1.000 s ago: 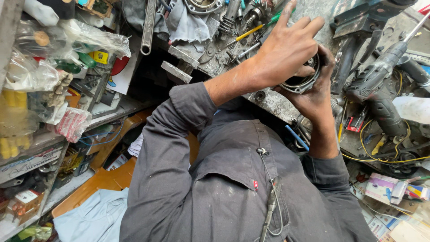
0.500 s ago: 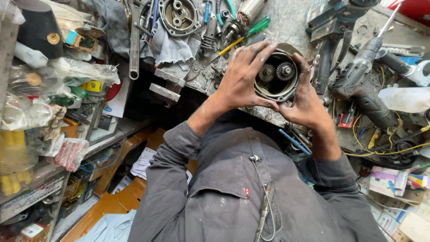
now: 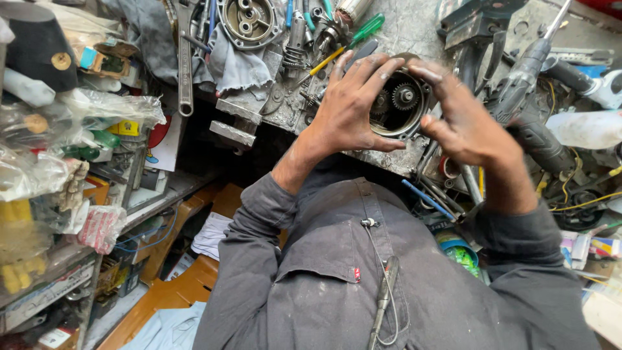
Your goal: The person works on a geared motor housing at a cluttered workbench, fitting a gear assembly into the housing by hand and pressing parts into place. They hold a blue plastic can over the housing for an extended period, then set it aside and use a wrench to tighten a component on the housing.
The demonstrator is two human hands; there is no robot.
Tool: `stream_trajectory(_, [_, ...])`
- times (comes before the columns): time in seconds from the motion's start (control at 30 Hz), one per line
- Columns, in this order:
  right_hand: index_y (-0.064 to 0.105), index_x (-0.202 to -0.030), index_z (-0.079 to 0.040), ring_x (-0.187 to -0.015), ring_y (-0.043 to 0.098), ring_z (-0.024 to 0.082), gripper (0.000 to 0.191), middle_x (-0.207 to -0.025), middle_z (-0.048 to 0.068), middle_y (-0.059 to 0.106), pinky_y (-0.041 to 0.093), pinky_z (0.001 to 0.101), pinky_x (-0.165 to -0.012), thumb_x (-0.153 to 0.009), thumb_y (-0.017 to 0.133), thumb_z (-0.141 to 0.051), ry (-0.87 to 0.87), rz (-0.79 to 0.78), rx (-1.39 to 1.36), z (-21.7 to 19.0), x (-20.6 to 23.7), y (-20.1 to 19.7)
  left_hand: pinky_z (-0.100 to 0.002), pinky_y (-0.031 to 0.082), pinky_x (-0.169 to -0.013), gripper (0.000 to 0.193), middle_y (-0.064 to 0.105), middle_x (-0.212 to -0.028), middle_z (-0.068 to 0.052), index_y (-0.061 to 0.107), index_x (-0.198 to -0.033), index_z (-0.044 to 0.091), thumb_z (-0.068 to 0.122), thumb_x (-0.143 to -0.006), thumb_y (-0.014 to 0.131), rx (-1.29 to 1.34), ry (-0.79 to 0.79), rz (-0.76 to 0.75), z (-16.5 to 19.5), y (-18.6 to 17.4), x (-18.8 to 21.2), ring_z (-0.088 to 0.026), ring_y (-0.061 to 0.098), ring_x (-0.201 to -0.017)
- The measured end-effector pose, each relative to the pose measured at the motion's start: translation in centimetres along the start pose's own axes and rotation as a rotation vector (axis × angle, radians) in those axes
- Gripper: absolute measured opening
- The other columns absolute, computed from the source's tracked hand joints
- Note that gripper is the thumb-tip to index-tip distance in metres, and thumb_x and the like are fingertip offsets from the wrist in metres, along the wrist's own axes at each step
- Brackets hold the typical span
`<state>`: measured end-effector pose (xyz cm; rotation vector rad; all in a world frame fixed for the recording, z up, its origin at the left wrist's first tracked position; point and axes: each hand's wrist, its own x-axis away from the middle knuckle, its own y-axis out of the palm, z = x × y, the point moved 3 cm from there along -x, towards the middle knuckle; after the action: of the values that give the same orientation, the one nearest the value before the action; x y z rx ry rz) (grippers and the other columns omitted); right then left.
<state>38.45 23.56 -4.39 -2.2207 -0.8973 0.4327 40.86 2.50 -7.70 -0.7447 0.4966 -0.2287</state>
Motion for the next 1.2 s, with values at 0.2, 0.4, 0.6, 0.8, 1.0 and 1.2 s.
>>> stream_trajectory(0.2, [0.067,-0.13,-0.01,-0.117,0.063,0.032,0.049,-0.13,0.012,0.064,0.047,0.0433,-0.097,-0.089,0.076,-0.033,-0.169,-0.028,0.424,-4.4,-1.6,-3.6,-0.061,0.022,-0.125,0.122,0.049,-0.148,-0.016,0.041,-0.152,0.006,0.072,-0.064,0.094,-0.021,0.02,-0.019,0.2,-0.6,0.0,-0.034,0.046,-0.143])
stream_trajectory(0.4, [0.069,-0.109,-0.011,-0.102,0.067,0.025,0.039,-0.107,0.006,0.07,0.052,0.0391,-0.087,-0.076,0.078,-0.029,-0.192,-0.249,0.779,-4.5,-5.1,-4.2,-0.061,0.023,-0.125,0.123,0.05,-0.148,-0.017,0.043,-0.151,0.005,0.071,-0.062,0.095,-0.002,-0.001,-0.023,-0.3,0.0,-1.8,-0.035,0.046,-0.142])
stream_trajectory(0.6, [0.069,-0.102,-0.009,-0.1,0.067,0.025,0.032,-0.1,0.007,0.07,0.055,0.0388,-0.085,-0.079,0.077,-0.029,-0.269,-0.31,0.793,-2.4,-5.8,-6.7,-0.062,0.023,-0.123,0.126,0.05,-0.148,-0.018,0.043,-0.15,0.004,0.073,-0.06,0.096,-0.004,-0.011,-0.022,0.0,1.9,-4.7,-0.036,0.046,-0.141])
stream_trajectory(0.8, [0.07,-0.092,-0.008,-0.102,0.067,0.026,0.032,-0.098,0.008,0.07,0.056,0.0386,-0.087,-0.074,0.079,-0.033,-0.298,-0.336,0.759,-0.9,-4.6,-7.5,-0.063,0.023,-0.124,0.124,0.05,-0.148,-0.016,0.043,-0.151,0.007,0.072,-0.06,0.097,0.002,-0.014,-0.022,1.1,3.5,-5.4,-0.035,0.046,-0.142])
stream_trajectory(1.0, [0.069,-0.092,-0.007,-0.102,0.068,0.026,0.032,-0.094,0.008,0.069,0.057,0.038,-0.085,-0.077,0.078,-0.034,-0.26,-0.36,0.782,0.5,-3.2,-8.3,-0.063,0.023,-0.124,0.123,0.049,-0.148,-0.014,0.043,-0.151,0.009,0.072,-0.061,0.097,0.003,0.006,-0.008,1.7,5.1,-6.1,-0.034,0.046,-0.142])
stream_trajectory(1.2, [0.069,-0.094,-0.006,-0.089,0.07,0.03,0.033,-0.09,0.012,0.068,0.058,0.0404,-0.075,-0.083,0.076,-0.036,-0.227,-0.355,0.752,1.8,-3.4,-9.7,-0.063,0.023,-0.124,0.122,0.05,-0.149,-0.013,0.043,-0.152,0.01,0.072,-0.061,0.097,-0.004,-0.006,-0.017,1.6,5.9,-8.0,-0.034,0.046,-0.142])
